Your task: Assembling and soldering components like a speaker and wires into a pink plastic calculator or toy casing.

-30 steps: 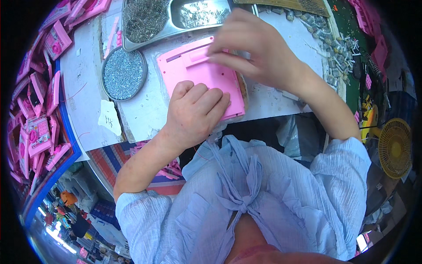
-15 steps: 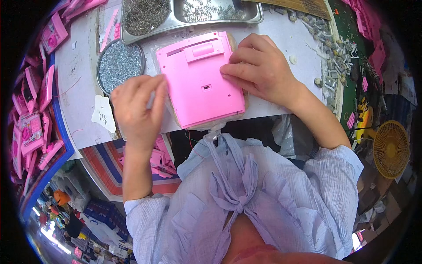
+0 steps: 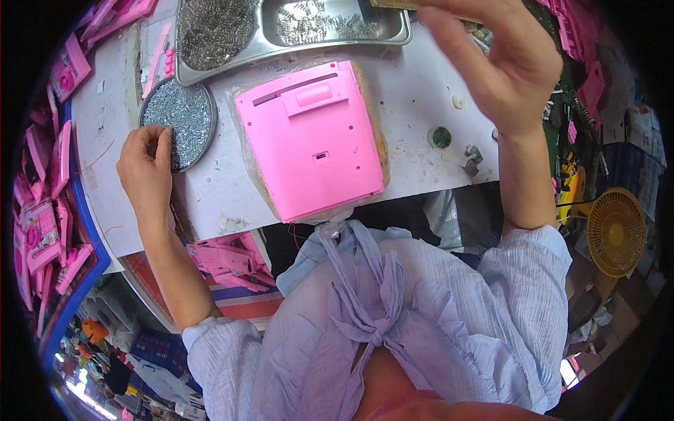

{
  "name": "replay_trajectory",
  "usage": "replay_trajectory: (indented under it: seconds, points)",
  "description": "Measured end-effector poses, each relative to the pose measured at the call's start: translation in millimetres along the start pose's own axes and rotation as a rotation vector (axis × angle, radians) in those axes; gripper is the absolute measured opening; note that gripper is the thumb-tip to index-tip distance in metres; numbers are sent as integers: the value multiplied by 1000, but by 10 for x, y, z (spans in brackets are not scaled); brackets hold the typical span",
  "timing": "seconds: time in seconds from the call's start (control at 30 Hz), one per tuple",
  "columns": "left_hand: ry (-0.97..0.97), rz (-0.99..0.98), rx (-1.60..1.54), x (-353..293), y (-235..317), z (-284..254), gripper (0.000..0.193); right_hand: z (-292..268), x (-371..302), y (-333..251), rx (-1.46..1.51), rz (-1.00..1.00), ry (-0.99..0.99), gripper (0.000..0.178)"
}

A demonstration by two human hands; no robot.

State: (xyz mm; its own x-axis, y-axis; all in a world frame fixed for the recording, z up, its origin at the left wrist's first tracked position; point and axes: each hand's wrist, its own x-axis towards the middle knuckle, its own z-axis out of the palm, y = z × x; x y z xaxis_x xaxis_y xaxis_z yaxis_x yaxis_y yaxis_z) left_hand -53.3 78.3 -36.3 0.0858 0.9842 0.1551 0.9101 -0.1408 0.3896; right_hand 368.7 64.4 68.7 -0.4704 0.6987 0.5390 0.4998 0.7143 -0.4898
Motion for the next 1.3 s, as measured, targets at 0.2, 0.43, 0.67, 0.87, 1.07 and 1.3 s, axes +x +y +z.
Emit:
replay_trajectory:
  seconds: [0.2,0.43,0.67,0.87,1.07,1.3]
  points:
    - [83,-5,-24,-82,-36,45,15,613,-572,-103,322,109,-226,22]
    - [90,15,-99,-108,31,43,15,811,-704,-8,314,176,-195,16]
    - [75,24,-98,-181,28,37,15,816,-570,67,215,135,-202,17]
    - [104,0,-155,-216,84,-28,15,753,-475,27,210,181,-159,13]
    - [141,69,-130,-231,37,-23,15,512,-652,72,216,422,-74,11]
    - [131,81,-83,-188,-38,29,23,745,-561,-2,91,200,-81,13]
